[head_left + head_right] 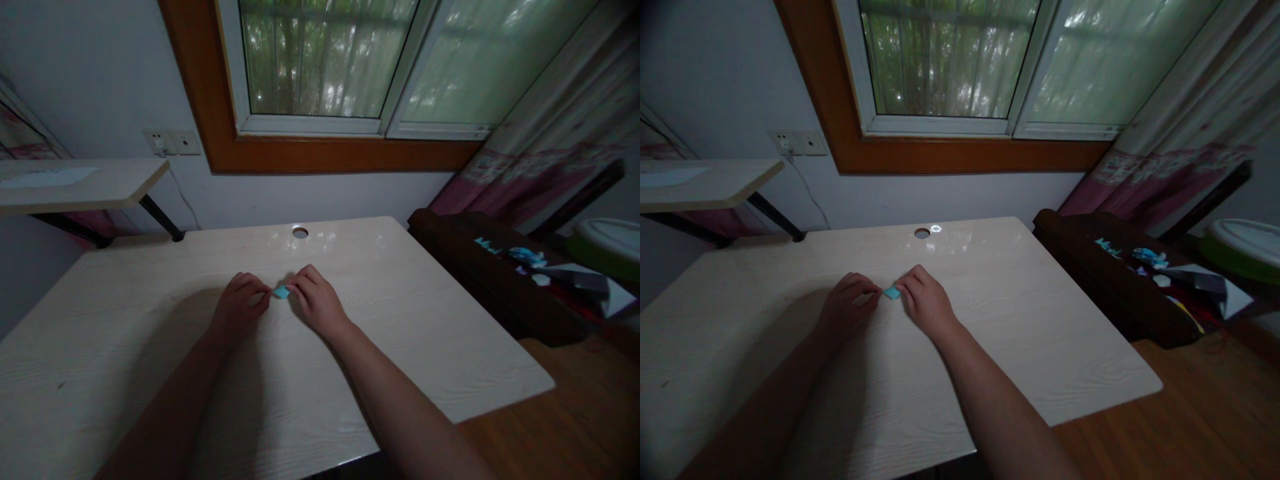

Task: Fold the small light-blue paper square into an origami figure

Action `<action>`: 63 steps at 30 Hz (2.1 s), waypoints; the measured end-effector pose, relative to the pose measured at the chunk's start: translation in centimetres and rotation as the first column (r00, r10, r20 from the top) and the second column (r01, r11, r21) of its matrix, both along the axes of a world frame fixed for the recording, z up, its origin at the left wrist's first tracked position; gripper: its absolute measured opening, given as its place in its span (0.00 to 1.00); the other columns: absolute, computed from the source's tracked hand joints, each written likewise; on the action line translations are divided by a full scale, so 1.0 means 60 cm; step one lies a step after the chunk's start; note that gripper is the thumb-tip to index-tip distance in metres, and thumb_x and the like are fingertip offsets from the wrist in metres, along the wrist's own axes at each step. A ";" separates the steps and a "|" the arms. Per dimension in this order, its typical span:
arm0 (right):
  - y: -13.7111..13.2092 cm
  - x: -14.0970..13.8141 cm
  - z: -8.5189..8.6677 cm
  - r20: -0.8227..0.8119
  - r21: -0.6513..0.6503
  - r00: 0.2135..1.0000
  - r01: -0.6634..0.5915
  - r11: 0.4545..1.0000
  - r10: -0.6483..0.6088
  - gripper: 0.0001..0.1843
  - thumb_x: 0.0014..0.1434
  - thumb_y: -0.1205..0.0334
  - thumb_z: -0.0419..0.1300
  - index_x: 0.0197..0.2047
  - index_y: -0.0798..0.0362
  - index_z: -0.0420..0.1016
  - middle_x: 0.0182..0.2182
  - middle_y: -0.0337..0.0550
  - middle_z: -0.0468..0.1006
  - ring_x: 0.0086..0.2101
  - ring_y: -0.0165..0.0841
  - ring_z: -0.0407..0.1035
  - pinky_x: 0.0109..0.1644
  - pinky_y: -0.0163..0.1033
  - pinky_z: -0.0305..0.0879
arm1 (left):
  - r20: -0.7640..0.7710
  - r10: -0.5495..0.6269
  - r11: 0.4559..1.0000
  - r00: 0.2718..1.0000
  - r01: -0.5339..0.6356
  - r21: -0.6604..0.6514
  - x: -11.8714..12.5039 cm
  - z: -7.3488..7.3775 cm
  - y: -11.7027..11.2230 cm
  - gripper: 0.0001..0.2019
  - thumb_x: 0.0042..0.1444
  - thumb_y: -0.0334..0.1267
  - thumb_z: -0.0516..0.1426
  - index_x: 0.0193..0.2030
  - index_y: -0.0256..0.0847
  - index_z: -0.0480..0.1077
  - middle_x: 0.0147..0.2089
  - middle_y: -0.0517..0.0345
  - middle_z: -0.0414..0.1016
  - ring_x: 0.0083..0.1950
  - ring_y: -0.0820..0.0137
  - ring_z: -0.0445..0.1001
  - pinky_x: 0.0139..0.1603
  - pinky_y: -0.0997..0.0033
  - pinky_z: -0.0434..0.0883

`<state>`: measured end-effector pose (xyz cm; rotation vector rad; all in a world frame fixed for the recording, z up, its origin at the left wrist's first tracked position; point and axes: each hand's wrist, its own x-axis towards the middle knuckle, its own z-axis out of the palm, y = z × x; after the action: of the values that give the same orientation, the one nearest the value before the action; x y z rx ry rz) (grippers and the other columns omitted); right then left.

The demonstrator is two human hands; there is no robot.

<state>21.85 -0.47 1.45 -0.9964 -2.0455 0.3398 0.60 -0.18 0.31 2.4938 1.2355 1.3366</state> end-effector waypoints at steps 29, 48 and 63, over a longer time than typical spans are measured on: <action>-0.006 -0.005 0.007 -0.144 -0.085 0.987 0.064 0.994 -0.076 0.15 0.69 0.61 0.50 0.52 0.51 0.75 0.42 0.47 0.79 0.43 0.35 0.72 0.49 0.40 0.68 | 0.062 0.040 0.999 0.997 -0.040 -0.004 0.000 0.003 -0.003 0.03 0.55 0.30 0.59 0.32 0.40 0.71 0.31 0.58 0.72 0.35 0.70 0.71 0.38 0.68 0.70; -0.008 -0.013 0.000 -0.317 -0.298 0.948 -0.063 0.953 -0.037 0.15 0.68 0.56 0.52 0.48 0.50 0.78 0.42 0.45 0.81 0.38 0.34 0.75 0.46 0.39 0.68 | -0.013 0.061 0.990 0.998 -0.058 0.128 0.000 0.006 -0.005 0.03 0.56 0.30 0.60 0.33 0.41 0.71 0.32 0.57 0.72 0.36 0.68 0.70 0.41 0.66 0.71; 0.003 -0.019 -0.015 -0.566 -0.470 0.816 -0.203 0.859 -0.116 0.08 0.58 0.60 0.61 0.40 0.51 0.79 0.32 0.41 0.78 0.32 0.32 0.71 0.39 0.37 0.67 | 0.076 0.005 0.997 0.997 -0.010 0.072 0.001 0.010 -0.007 0.02 0.57 0.30 0.60 0.37 0.40 0.73 0.35 0.56 0.72 0.37 0.70 0.72 0.40 0.68 0.72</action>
<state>20.69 -0.31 0.58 -0.9864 -1.4282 1.1241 0.64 -0.62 0.93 2.4620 1.2036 1.4886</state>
